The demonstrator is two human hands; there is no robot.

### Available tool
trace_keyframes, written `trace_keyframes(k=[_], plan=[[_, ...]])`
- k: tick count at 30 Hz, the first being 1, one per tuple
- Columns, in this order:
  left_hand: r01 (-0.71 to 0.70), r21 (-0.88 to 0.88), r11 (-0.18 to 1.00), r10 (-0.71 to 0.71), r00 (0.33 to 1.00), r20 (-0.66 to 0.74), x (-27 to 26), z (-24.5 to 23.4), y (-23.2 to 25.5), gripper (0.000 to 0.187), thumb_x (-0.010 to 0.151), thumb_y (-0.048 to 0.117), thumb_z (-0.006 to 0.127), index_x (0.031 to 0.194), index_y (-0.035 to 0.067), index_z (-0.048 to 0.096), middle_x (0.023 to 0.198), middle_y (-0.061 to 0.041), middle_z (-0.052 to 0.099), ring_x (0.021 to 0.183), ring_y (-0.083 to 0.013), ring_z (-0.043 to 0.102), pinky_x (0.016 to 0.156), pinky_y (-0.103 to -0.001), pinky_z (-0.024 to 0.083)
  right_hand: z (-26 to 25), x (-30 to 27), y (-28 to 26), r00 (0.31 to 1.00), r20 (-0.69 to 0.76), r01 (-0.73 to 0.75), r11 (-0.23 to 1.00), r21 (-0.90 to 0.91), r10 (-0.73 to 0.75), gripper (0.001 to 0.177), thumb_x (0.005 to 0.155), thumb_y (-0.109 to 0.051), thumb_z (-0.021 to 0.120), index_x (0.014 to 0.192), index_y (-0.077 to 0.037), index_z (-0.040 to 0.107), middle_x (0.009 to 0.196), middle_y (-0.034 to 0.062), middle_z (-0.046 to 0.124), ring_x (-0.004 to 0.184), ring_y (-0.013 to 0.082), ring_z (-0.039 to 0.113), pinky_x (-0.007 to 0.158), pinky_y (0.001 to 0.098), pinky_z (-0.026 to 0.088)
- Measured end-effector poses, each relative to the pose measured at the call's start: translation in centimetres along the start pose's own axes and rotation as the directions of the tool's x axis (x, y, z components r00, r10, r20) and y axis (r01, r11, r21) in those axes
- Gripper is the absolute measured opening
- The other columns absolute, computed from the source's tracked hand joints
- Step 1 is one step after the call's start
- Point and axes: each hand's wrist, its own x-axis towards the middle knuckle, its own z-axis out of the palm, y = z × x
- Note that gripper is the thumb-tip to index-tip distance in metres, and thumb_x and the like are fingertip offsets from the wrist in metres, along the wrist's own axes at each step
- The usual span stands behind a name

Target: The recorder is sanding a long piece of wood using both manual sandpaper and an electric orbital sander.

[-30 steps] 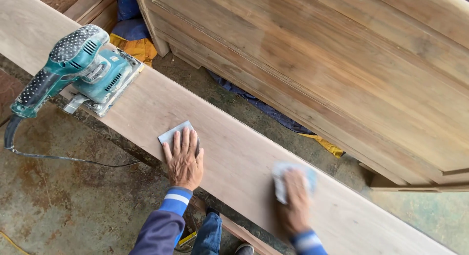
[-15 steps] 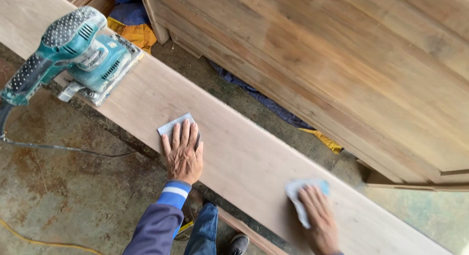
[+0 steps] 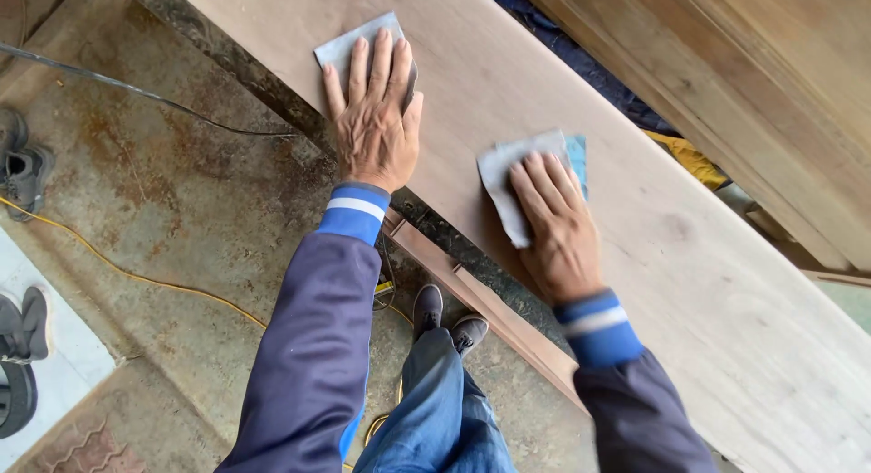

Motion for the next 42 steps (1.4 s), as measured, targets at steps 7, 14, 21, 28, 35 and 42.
trace_keyframes(k=[7, 14, 21, 28, 35, 42], plan=[[0.004, -0.039, 0.999, -0.005, 1.000, -0.018, 0.3, -1.6, 1.0, 0.062, 0.109, 0.034, 0.050, 0.163, 0.010, 0.034, 0.170, -0.013, 0.029, 0.156, -0.0362, 0.026, 0.125, -0.065, 0.011, -4.9, -19.8, 2.6, 0.966, -0.037, -0.257, 0.964, -0.067, 0.255, 0.048, 0.085, 0.004, 0.064, 0.133, 0.000, 0.063, 0.144, 0.0166, 0.059, 0.145, 0.0337, 0.051, 0.126, 0.0461, 0.038], [-0.007, -0.027, 1.000, 0.005, 0.998, -0.065, 0.4, -1.2, 1.2, 0.063, 0.104, 0.035, 0.051, 0.160, 0.010, 0.036, 0.167, -0.013, 0.033, 0.153, -0.0375, 0.030, 0.123, -0.065, 0.013, 0.6, -8.0, 1.8, 0.967, -0.064, -0.250, 0.965, -0.079, 0.245, 0.078, 0.057, 0.016, 0.063, 0.133, -0.002, 0.063, 0.146, 0.0186, 0.058, 0.146, 0.0350, 0.046, 0.124, 0.0445, 0.035], [-0.045, -0.010, 0.999, 0.045, 0.999, 0.009, 1.4, -0.5, -0.4, 0.064, 0.102, 0.039, 0.046, 0.158, 0.011, 0.036, 0.166, -0.012, 0.032, 0.152, -0.0353, 0.029, 0.123, -0.063, 0.014, 0.4, 2.7, -1.2, 0.999, 0.016, 0.027, 0.998, 0.058, -0.028, 0.070, 0.078, -0.003, 0.070, 0.146, -0.002, 0.051, 0.156, 0.0180, 0.044, 0.149, 0.0350, 0.036, 0.124, 0.0481, 0.026], [-0.069, 0.001, 0.998, 0.069, 0.995, 0.066, 5.6, -1.0, -7.9, 0.062, 0.103, 0.040, 0.043, 0.159, 0.015, 0.034, 0.168, -0.009, 0.029, 0.155, -0.0323, 0.027, 0.125, -0.060, 0.011, 3.3, -24.5, 9.6, 0.971, -0.214, -0.145, 0.977, -0.158, 0.110, 0.040, 0.096, -0.023, 0.054, 0.132, -0.009, 0.063, 0.146, 0.0080, 0.056, 0.146, 0.0241, 0.046, 0.127, 0.0435, 0.031], [-0.065, 0.021, 0.998, 0.064, 0.997, 0.044, 6.0, -1.5, -7.4, 0.064, 0.103, 0.040, 0.045, 0.159, 0.013, 0.033, 0.167, -0.010, 0.030, 0.153, -0.0334, 0.027, 0.124, -0.061, 0.013, 5.9, 1.3, -1.8, 0.984, 0.145, -0.080, 0.983, -0.166, 0.105, 0.084, 0.065, 0.003, 0.073, 0.146, -0.003, 0.052, 0.157, 0.0210, 0.044, 0.150, 0.0373, 0.034, 0.121, 0.0524, 0.021], [-0.080, -0.004, 0.997, 0.080, 0.996, 0.050, 5.8, -1.1, -7.7, 0.065, 0.102, 0.041, 0.046, 0.159, 0.012, 0.033, 0.167, -0.010, 0.030, 0.152, -0.0332, 0.028, 0.124, -0.061, 0.014, 3.3, 6.9, -3.6, 0.992, 0.114, 0.061, 0.998, -0.006, -0.060, 0.065, 0.083, -0.018, 0.071, 0.143, -0.002, 0.053, 0.153, 0.0201, 0.047, 0.145, 0.0346, 0.038, 0.122, 0.0502, 0.024]])
